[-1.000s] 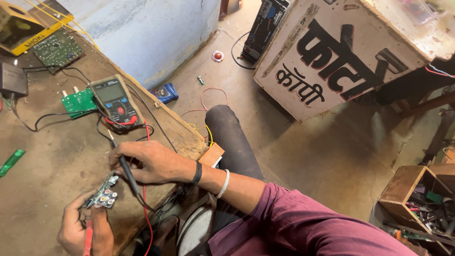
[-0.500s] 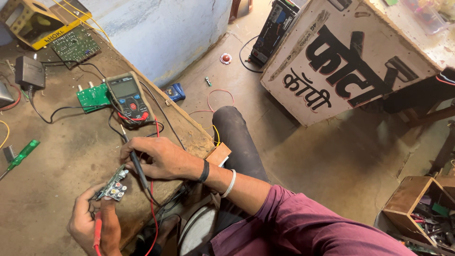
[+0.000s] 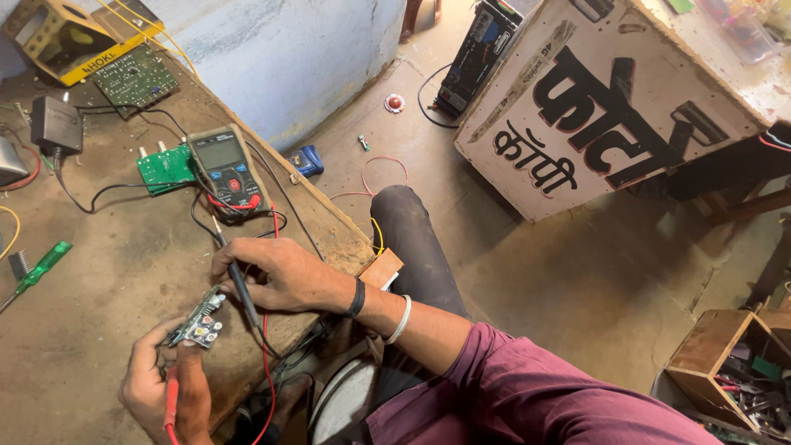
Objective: The person uses a multimeter to test a small green circuit board. They hold the board with one hand and touch various points on it with the multimeter probes to check electrical continuity or voltage.
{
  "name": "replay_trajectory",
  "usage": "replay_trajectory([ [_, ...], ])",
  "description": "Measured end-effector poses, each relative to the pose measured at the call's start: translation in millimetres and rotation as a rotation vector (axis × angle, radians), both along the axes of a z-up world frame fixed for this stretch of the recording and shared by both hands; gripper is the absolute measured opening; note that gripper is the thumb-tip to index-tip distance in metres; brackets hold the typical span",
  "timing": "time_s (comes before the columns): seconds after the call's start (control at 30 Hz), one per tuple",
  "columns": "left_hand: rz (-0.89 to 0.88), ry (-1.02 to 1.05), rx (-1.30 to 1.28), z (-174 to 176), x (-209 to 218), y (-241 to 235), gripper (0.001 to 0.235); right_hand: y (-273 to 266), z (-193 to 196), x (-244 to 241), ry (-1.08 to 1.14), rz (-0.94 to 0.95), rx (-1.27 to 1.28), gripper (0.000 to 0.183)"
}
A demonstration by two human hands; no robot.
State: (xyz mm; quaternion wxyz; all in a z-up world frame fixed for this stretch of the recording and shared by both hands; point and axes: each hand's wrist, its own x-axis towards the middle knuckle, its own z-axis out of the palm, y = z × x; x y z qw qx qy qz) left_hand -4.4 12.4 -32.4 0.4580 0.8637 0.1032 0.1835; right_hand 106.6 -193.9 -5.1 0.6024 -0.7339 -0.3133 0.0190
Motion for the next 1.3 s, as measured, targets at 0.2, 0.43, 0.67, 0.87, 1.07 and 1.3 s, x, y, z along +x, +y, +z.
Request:
replay_trajectory([
  [0.2,-0.026,-0.011,0.01,-7.3,-2.7,5.3,0.029,1.0,-3.6,-1.8,-0.001,-0.017,0.018,0.029],
  [0.43,-0.115,-0.102,-0.055,-21.0,-4.5,12.5,0.027,1.9,-6.9,-1.9,0.002,-0.025,0.013,0.027],
  [0.67,-0.207,0.021,-0.233,-88.9,-0.6,61.2,0.031,3.1,-10.1,-3.0,0.014,-0.036,-0.005,0.025],
  [0.87,-0.396,0.298,-0.388,-160.2,25.1,142.7,0.047,4.1,-13.1,-2.1,-0.009,-0.028,0.019,0.025],
  [1.07,-0.428,0.441,-0.389,-177.2,36.0,166.1,0.051,3.4,-14.1,-1.4,-0.004,-0.013,0.004,0.025],
  [1.3,-0.393,0.412,-0.373,-171.5,30.8,153.6,0.048,3.5,-13.2,-1.8,-0.007,-0.02,0.004,0.025],
])
